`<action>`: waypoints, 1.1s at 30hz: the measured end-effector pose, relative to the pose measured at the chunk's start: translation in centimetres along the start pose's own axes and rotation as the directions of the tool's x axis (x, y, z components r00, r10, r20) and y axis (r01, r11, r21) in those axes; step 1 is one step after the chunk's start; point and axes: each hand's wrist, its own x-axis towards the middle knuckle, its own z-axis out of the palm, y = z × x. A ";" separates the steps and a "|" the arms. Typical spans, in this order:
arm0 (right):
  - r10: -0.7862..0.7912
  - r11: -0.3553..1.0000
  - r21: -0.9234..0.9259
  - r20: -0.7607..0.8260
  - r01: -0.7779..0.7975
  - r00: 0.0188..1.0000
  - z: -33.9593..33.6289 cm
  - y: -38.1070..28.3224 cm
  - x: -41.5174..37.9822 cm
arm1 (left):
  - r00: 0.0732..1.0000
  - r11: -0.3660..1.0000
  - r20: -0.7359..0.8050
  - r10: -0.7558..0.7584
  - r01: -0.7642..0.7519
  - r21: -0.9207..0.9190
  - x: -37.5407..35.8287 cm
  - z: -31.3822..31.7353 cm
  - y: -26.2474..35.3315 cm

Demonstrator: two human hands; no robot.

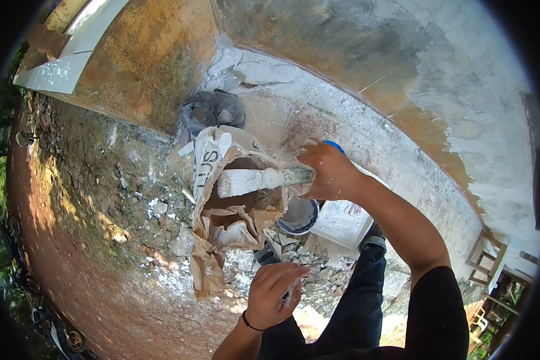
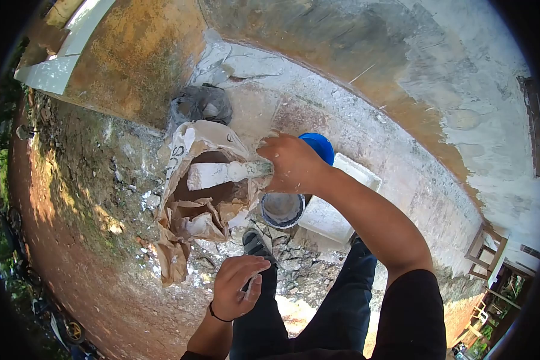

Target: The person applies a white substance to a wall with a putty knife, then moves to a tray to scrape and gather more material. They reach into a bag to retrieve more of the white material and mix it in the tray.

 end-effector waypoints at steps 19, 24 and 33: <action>0.528 0.846 0.381 -0.501 -0.373 0.686 8.5 6.8 -21.5 | 0.951 0.998 0.301 0.067 -0.059 -0.036 6.4 11.5 0.2; 0.719 0.669 0.413 -0.568 -0.617 0.400 18.5 11.7 -27.6 | 0.896 0.994 0.431 0.106 -0.082 -0.074 8.9 18.2 -2.1; 0.873 0.230 0.678 -0.461 -0.699 -0.159 32.0 20.0 -30.8 | 0.757 0.994 0.645 0.107 -0.088 -0.062 9.7 29.2 -8.1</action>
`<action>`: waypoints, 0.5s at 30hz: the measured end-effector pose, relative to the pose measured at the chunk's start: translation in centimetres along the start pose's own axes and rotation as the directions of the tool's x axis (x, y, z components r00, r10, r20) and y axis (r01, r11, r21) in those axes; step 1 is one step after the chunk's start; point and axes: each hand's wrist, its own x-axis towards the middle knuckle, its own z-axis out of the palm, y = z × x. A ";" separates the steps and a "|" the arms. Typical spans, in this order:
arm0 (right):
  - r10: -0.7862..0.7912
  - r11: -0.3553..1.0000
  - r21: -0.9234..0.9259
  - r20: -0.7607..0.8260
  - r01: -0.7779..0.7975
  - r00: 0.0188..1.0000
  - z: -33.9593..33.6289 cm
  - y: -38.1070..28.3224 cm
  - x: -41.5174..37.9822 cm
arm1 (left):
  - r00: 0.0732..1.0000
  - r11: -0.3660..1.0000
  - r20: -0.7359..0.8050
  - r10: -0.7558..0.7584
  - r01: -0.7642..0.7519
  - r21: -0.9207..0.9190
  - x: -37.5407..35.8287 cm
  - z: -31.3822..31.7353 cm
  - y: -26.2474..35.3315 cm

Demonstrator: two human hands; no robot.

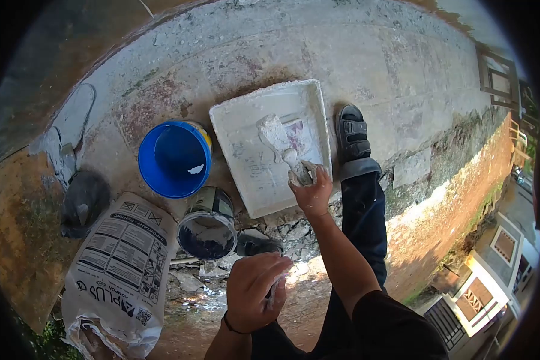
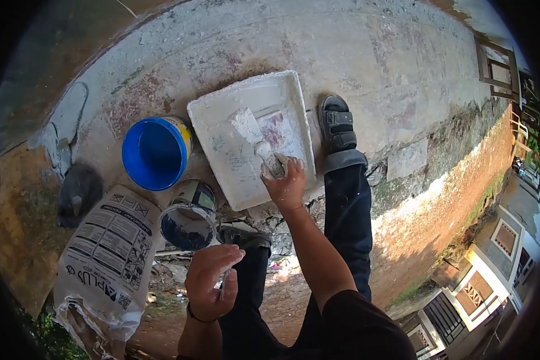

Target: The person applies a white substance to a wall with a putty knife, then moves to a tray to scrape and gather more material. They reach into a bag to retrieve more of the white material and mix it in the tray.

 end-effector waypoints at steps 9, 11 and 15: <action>0.052 0.995 -0.082 -0.063 -0.057 0.997 3.1 3.6 1.0 | 0.992 0.998 0.124 -0.040 0.034 0.046 2.8 3.2 -0.5; 0.062 0.996 -0.063 -0.066 -0.066 0.996 3.1 4.0 1.2 | 0.992 0.998 0.119 -0.041 0.036 0.046 3.1 3.6 -0.3; 0.077 0.994 -0.074 -0.061 -0.082 0.995 2.9 4.5 1.5 | 0.991 0.998 0.120 -0.050 0.045 0.049 3.5 4.2 0.1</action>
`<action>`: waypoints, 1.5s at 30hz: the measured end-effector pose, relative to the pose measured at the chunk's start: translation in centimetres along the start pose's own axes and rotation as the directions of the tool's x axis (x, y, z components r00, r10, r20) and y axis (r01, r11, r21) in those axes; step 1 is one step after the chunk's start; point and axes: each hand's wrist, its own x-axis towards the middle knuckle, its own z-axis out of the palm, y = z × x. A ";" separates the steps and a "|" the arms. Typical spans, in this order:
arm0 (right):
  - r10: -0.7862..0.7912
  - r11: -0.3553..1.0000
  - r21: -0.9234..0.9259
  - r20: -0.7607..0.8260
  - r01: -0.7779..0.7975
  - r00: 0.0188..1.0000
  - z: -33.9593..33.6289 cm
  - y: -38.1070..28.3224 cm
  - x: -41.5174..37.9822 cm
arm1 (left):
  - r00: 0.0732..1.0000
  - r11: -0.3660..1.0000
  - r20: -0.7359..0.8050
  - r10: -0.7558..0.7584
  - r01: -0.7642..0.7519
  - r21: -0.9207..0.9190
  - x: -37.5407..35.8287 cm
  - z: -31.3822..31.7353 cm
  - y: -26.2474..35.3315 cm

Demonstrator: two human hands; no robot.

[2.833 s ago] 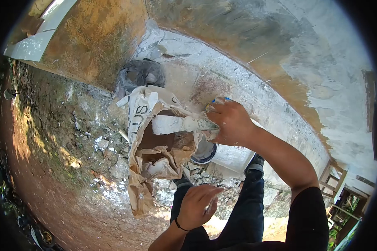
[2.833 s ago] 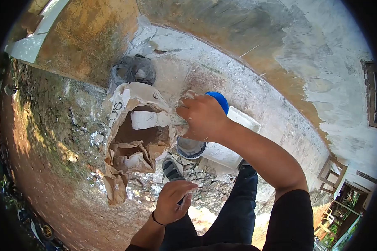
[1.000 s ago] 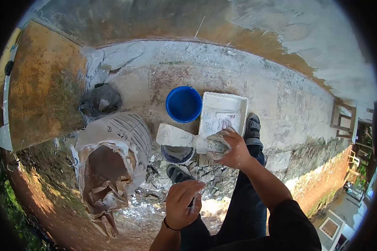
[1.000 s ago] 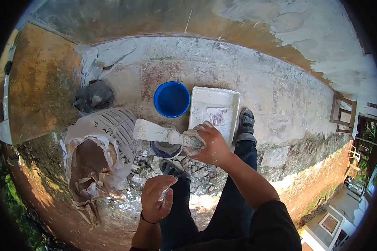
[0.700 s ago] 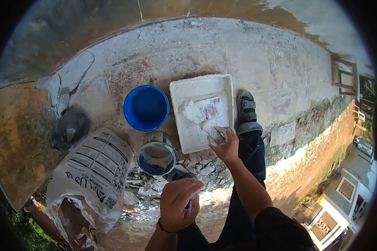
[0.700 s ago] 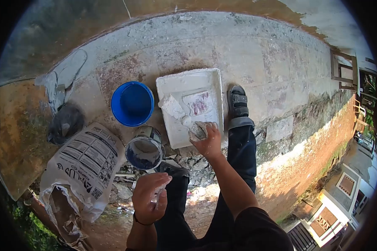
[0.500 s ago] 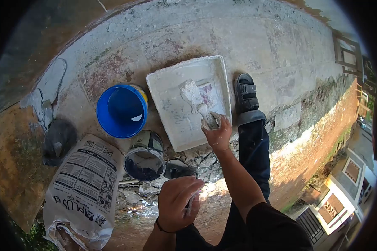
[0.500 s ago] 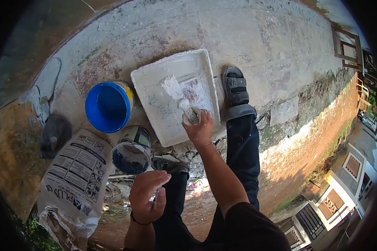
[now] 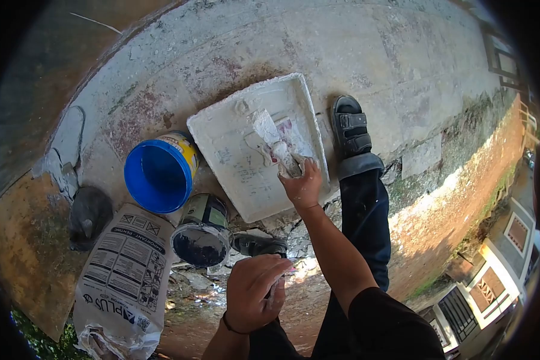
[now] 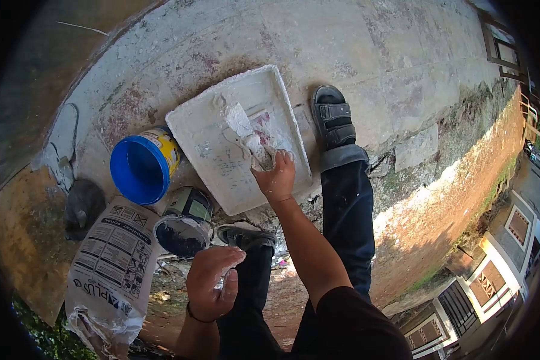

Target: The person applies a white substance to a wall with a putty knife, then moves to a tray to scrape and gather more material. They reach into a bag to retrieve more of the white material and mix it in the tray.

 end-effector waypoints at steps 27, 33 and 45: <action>0.234 0.972 -0.079 0.234 -0.221 0.944 0.4 -1.1 2.0 | 0.994 0.994 0.006 -0.112 0.112 0.009 -1.7 0.1 0.7; 0.212 0.976 0.007 0.172 -0.216 0.962 -7.1 -4.8 2.3 | 0.988 0.993 -0.099 -0.116 0.113 -0.037 -5.5 -2.3 3.8; -0.847 0.338 0.478 0.530 0.811 0.040 -22.1 -44.0 -5.8 | 0.840 0.974 -0.493 -0.226 0.200 -0.106 -21.1 -6.3 5.3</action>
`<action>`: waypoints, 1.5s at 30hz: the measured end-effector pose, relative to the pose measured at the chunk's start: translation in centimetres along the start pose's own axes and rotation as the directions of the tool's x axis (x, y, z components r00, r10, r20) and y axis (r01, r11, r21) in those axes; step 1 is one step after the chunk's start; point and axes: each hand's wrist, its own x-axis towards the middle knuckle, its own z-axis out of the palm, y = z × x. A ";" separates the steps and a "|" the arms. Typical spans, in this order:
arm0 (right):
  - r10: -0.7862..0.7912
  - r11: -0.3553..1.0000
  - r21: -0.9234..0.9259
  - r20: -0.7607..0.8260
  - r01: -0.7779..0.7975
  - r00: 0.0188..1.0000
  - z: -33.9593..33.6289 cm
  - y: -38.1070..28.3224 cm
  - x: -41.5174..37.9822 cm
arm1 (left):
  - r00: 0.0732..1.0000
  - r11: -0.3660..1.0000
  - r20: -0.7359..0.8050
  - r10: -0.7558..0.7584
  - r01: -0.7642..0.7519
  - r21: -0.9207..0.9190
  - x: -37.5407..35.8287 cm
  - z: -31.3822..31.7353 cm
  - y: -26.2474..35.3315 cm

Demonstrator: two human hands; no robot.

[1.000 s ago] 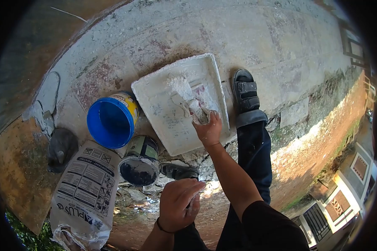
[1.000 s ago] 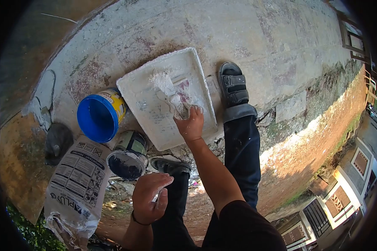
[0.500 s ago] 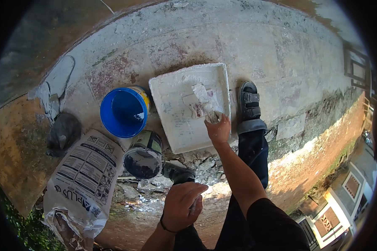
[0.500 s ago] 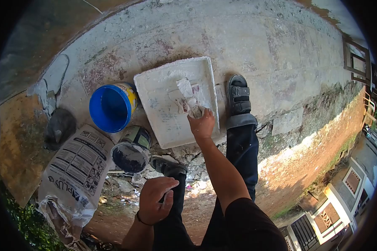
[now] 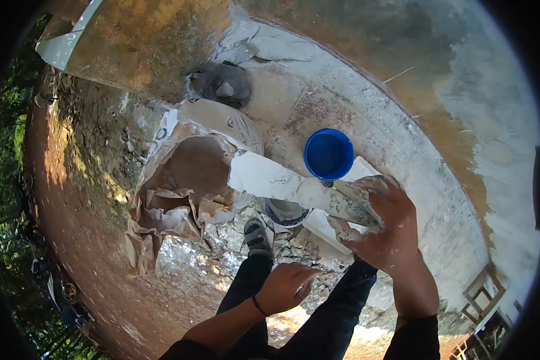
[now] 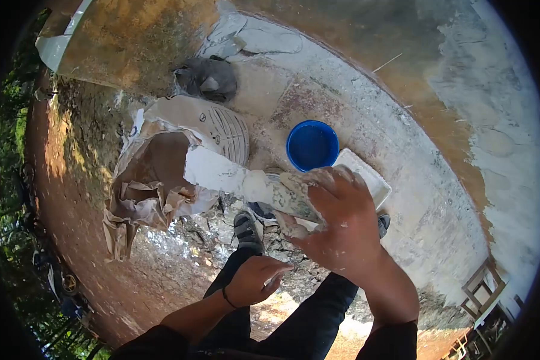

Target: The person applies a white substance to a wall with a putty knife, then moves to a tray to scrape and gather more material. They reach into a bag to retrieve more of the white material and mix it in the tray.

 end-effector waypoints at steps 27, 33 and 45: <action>0.724 0.647 -0.420 0.076 -0.636 0.686 27.4 36.4 -24.9 | 0.441 -0.187 0.328 -0.835 0.334 -0.924 4.0 31.6 -28.7; 0.437 0.791 -0.506 0.074 -0.343 0.897 26.9 38.7 -25.6 | 0.466 -0.153 0.306 -0.830 0.337 -0.929 4.6 32.0 -29.2; 0.224 0.813 -0.543 -0.042 -0.210 0.974 24.3 40.3 -22.9 | 0.514 -0.202 0.284 -0.809 0.211 -0.956 4.9 31.1 -26.8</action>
